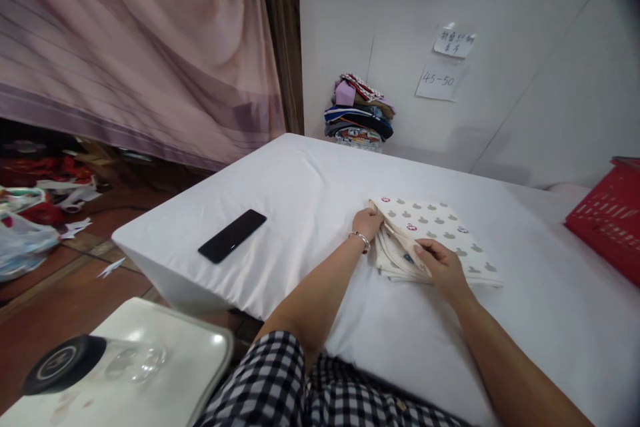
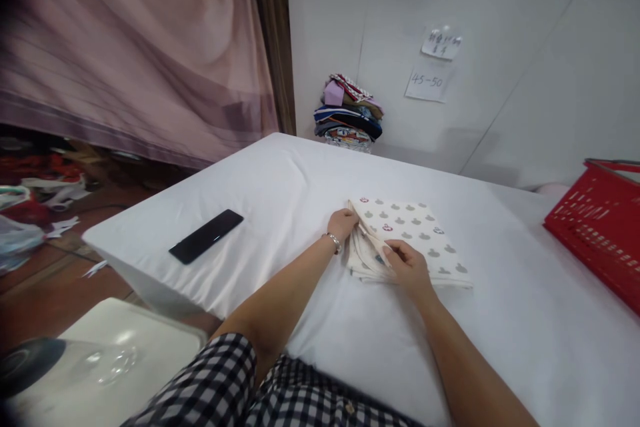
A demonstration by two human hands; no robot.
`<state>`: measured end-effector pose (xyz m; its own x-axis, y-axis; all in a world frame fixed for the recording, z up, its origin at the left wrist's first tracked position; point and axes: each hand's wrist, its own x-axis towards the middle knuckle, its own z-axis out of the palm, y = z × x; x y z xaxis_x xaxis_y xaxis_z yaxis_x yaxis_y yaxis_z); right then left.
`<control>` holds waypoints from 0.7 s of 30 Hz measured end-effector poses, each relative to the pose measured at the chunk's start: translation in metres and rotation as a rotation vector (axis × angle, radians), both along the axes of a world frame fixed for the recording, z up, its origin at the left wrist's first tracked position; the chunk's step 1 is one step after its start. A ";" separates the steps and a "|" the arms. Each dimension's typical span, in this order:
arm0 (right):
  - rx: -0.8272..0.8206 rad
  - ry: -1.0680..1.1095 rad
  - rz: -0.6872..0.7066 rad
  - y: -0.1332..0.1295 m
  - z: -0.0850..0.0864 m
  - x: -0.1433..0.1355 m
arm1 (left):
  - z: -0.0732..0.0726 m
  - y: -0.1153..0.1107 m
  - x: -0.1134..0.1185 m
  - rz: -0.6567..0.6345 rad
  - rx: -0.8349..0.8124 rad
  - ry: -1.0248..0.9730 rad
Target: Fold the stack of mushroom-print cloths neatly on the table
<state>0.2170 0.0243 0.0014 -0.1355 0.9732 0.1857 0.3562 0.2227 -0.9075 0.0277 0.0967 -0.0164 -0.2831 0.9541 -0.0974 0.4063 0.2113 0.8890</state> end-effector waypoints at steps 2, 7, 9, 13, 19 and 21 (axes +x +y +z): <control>-0.020 -0.069 0.069 -0.001 0.003 -0.001 | 0.002 -0.002 0.000 -0.002 0.051 0.069; -0.005 -0.203 0.157 -0.001 0.009 -0.005 | 0.003 0.000 -0.001 -0.053 0.052 0.129; 0.004 -0.247 0.172 -0.002 0.009 -0.007 | 0.004 0.004 -0.002 -0.082 0.036 0.140; -0.002 -0.319 0.240 -0.002 0.013 -0.009 | 0.004 0.011 -0.001 -0.110 0.011 0.139; -0.070 -0.333 0.012 0.043 0.026 0.035 | 0.003 0.008 0.003 -0.047 0.079 0.064; -0.017 -0.339 -0.186 0.076 0.028 0.063 | 0.004 0.008 0.003 -0.030 0.089 0.058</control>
<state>0.2795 0.0999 0.0296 -0.0073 0.9895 0.1442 0.6695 0.1119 -0.7343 0.0311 0.1043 -0.0126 -0.2569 0.9664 0.0033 0.4622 0.1199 0.8786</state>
